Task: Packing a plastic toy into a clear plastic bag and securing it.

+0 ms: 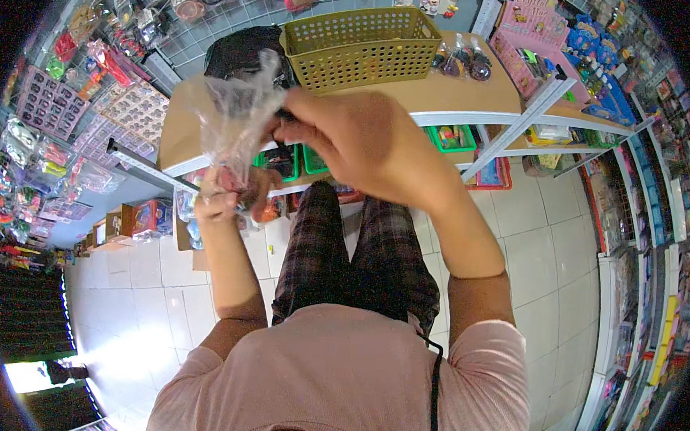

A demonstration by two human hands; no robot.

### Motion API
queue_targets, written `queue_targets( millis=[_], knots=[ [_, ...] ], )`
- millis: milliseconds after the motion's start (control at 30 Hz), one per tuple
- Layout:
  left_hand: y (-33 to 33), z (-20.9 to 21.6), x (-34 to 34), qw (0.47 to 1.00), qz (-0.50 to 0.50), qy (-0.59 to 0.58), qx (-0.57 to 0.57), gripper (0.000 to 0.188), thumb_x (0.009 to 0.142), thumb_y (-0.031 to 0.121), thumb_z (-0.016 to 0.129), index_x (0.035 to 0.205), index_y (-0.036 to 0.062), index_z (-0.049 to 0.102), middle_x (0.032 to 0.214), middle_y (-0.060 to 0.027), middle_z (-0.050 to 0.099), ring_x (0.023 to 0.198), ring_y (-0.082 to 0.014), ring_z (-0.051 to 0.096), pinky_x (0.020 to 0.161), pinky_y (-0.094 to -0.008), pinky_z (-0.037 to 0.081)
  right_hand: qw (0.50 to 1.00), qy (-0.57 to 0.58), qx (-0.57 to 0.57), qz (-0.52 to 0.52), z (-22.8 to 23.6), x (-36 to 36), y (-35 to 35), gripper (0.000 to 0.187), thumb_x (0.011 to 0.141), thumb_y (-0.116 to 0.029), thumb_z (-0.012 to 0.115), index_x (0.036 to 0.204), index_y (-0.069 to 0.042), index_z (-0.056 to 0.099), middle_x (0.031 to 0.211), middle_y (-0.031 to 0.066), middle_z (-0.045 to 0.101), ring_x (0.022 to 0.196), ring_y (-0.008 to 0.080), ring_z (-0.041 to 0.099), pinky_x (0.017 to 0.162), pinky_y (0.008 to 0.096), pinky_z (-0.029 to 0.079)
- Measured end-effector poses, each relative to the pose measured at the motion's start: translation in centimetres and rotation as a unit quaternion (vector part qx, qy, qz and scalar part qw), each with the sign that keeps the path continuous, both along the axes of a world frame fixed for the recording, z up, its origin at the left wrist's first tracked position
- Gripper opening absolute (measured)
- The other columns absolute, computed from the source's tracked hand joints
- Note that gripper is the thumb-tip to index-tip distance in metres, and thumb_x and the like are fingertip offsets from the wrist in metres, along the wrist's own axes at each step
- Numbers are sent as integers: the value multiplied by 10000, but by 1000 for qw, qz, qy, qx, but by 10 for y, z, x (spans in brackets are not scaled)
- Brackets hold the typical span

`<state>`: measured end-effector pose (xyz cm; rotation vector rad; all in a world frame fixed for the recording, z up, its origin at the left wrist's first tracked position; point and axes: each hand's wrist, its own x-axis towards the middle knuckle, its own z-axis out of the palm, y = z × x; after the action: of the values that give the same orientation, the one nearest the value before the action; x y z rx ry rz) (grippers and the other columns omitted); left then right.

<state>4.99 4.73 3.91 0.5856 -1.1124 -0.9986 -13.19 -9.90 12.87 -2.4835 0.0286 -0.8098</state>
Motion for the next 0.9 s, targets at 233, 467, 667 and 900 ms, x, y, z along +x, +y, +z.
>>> queue_targets(
  millis=[233,467,667,900],
  knots=[
    [-21,23,-35,995,-72,47,44,1093,541,290,731,1380,-123,166,1315,-356,337,361,-194,522,334,-258,391,988,-128,-84,-28,-3,20,-34,132,848,-156,572,930,-56,547,736,179,601,703,389,584,589,461,444],
    [-26,24,-17,990,5,131,-46,1049,634,292,725,1430,-41,130,1471,-254,187,450,-191,528,802,-376,513,989,59,-120,-59,-11,1,-22,165,849,-157,577,971,-47,578,766,186,618,742,386,593,610,434,457],
    [-23,12,-24,999,-3,34,39,987,642,270,725,1400,-83,202,1302,-255,435,471,-197,537,653,-352,495,991,79,-109,28,7,4,-11,137,843,-181,567,908,-68,611,726,170,612,703,377,584,600,453,446],
    [-25,7,-31,984,-127,119,28,990,628,235,738,1397,-67,192,1001,-196,500,431,-184,490,381,-260,378,991,31,-112,-67,-2,24,-49,171,872,-244,536,882,-75,561,715,173,613,701,392,589,601,471,447]
  ],
)
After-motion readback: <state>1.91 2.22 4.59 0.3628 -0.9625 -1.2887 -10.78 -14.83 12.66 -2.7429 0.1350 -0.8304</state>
